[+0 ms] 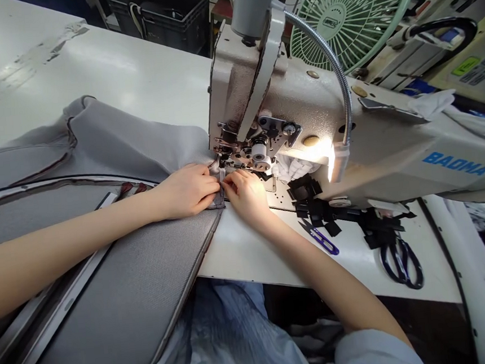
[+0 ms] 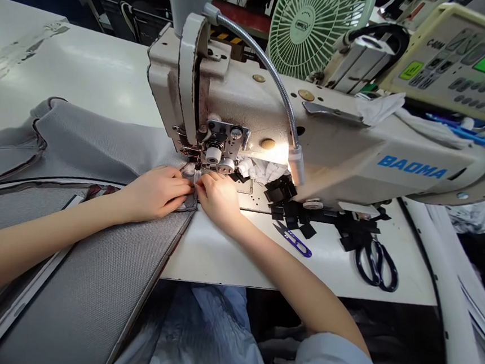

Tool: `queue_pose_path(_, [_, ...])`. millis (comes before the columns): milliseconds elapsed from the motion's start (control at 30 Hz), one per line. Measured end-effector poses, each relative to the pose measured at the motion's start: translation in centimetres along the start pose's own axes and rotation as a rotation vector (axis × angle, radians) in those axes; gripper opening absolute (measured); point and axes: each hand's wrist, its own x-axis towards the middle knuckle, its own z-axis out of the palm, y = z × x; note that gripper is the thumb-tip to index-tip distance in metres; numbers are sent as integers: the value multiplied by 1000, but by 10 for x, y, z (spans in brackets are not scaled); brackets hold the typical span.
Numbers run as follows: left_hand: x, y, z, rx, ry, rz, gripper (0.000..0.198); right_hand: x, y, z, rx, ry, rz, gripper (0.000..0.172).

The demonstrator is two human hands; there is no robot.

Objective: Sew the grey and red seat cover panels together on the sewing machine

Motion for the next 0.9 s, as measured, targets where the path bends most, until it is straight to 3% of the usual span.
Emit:
queue_pose_path(300, [5,3,4,-33,20,-136,29,-4,0,7,-80,-9,-114,25])
queue_pose_path(467, [6,3,3,26,-32,-113,31,-32,-10,-8,-164,-76,-181,25])
queue_pose_path(600, [5,1,1,-10,-16,-90,32,-49,-12,-13,-134,-106,-280,57])
queue_pose_path(733, [3,-5,3,-38,-17,-70,34,-40,-8,-3,-225,-115,-378,27])
queue_pose_path(900, [6,-14,8,-7,-12,-60,37,-24,-4,5,-313,-106,-460,35])
